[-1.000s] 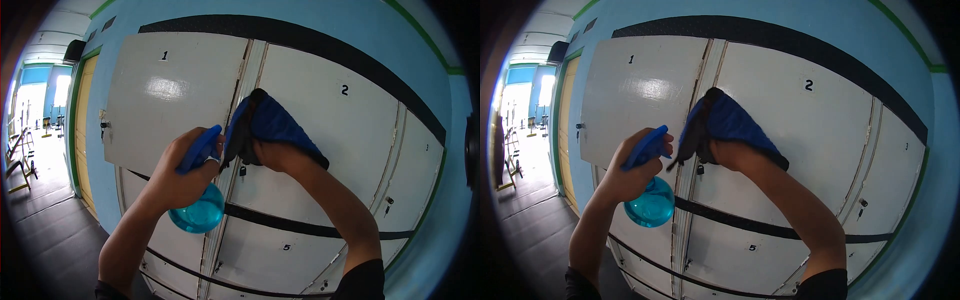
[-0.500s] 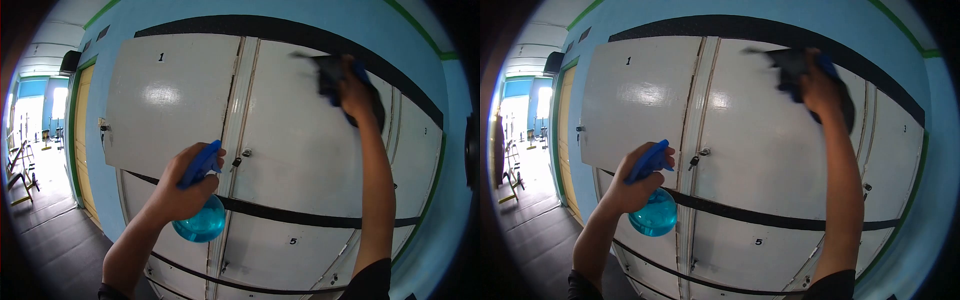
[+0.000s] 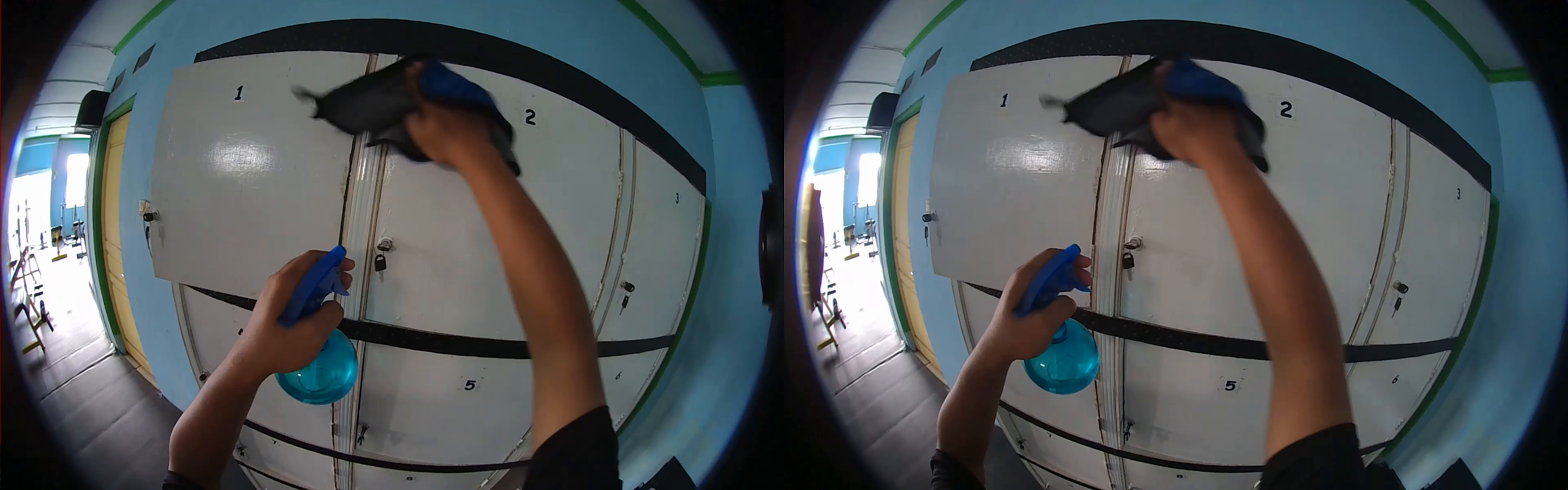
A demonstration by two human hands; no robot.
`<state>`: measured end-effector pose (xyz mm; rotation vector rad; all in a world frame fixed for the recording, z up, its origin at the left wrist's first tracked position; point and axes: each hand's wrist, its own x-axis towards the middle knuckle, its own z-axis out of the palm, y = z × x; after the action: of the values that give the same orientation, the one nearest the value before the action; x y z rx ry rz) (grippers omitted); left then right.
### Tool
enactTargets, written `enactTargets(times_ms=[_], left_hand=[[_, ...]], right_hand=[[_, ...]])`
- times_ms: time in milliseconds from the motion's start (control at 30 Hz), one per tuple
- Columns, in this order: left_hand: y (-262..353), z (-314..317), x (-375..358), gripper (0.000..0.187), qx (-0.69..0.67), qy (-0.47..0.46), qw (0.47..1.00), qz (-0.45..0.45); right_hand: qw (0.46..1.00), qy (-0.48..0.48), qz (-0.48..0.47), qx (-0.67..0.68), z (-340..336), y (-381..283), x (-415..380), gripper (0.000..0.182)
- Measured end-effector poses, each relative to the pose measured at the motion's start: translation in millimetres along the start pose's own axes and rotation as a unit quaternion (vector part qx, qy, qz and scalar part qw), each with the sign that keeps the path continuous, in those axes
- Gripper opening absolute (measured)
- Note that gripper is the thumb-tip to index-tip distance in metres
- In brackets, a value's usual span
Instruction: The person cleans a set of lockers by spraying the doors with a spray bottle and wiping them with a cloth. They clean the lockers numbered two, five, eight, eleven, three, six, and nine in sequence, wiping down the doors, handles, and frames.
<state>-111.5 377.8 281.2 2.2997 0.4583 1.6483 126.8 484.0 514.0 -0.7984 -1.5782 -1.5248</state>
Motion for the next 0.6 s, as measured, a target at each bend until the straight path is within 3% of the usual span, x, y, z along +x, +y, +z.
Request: enactTargets(times_ms=[33,67,100,133,167,200,233,267,333,367,400,433,467,500,533,600], left_hand=[[-2.3,2.3,1.3,0.071,-0.011,0.007,1.0,-0.021],[-4.3,3.3,0.9,0.07,-0.022,0.015,0.999,-0.044],[-5.7,2.7,-0.6,0.07,-0.022,0.015,0.999,-0.045],[-7.0,0.9,-1.7,0.068,-0.016,0.005,0.999,-0.04],[-8.0,-3.0,-3.0,0.067,-0.009,-0.004,0.999,-0.036],[-8.3,-7.9,-5.3,0.067,-0.006,-0.001,0.999,-0.038],[-7.6,-11.8,-8.2,0.066,-0.004,0.0,0.999,-0.034],[-6.6,-16.0,-11.5,0.064,0.0,-0.001,1.0,-0.03],[-3.4,-23.5,-15.6,0.065,0.007,0.008,0.999,-0.049],[-2.0,-25.7,-16.7,0.065,0.009,0.017,0.998,-0.065],[-1.7,-27.7,-18.6,0.065,0.01,0.019,0.998,-0.066],[-1.9,-29.1,-19.7,0.065,0.01,0.023,0.997,-0.069],[-1.5,-28.0,-20.3,0.065,0.009,0.027,0.997,-0.072],[0.2,-24.6,-21.1,0.065,0.007,0.028,0.997,-0.07],[2.5,-20.0,-21.5,0.058,-0.013,0.054,0.996,-0.074],[2.5,-13.5,-20.0,0.051,-0.034,0.075,0.994,-0.077]], right_hand=[[0.996,-0.075,0.041,0.027,-36.3,16.4,-5.7,0.061],[0.966,-0.225,0.125,-0.014,-77.7,26.7,-9.5,0.064],[0.979,-0.138,0.148,0.019,-67.9,69.0,-34.4,0.064],[0.908,-0.274,0.317,0.017,-103.7,72.1,-33.7,0.061],[0.965,-0.082,0.246,-0.022,-85.4,125.9,-65.6,0.061],[0.978,0.069,0.165,-0.108,-56.5,199.7,-91.3,0.067],[0.94,0.037,0.242,-0.237,-63.9,220.7,-100.3,0.061],[0.942,0.035,0.241,-0.232,-62.6,207.7,-95.9,0.061],[0.861,-0.076,0.288,-0.412,-69.1,155.6,-71.1,0.05],[0.895,-0.177,0.253,-0.321,-75.9,118.4,-47.4,0.042],[0.941,-0.085,0.231,-0.233,-47.1,106.5,-39.6,0.04],[0.963,-0.101,0.187,-0.167,-34.7,72.3,-23.1,0.038],[0.938,-0.258,0.211,-0.097,-48.8,21.1,5.0,0.04],[0.97,-0.139,0.154,-0.124,2.6,14.4,10.8,0.049],[0.988,0.016,0.14,-0.058,7.4,-28.7,16.7,0.063],[0.99,0.107,0.032,-0.085,45.5,-59.6,20.1,0.065]])
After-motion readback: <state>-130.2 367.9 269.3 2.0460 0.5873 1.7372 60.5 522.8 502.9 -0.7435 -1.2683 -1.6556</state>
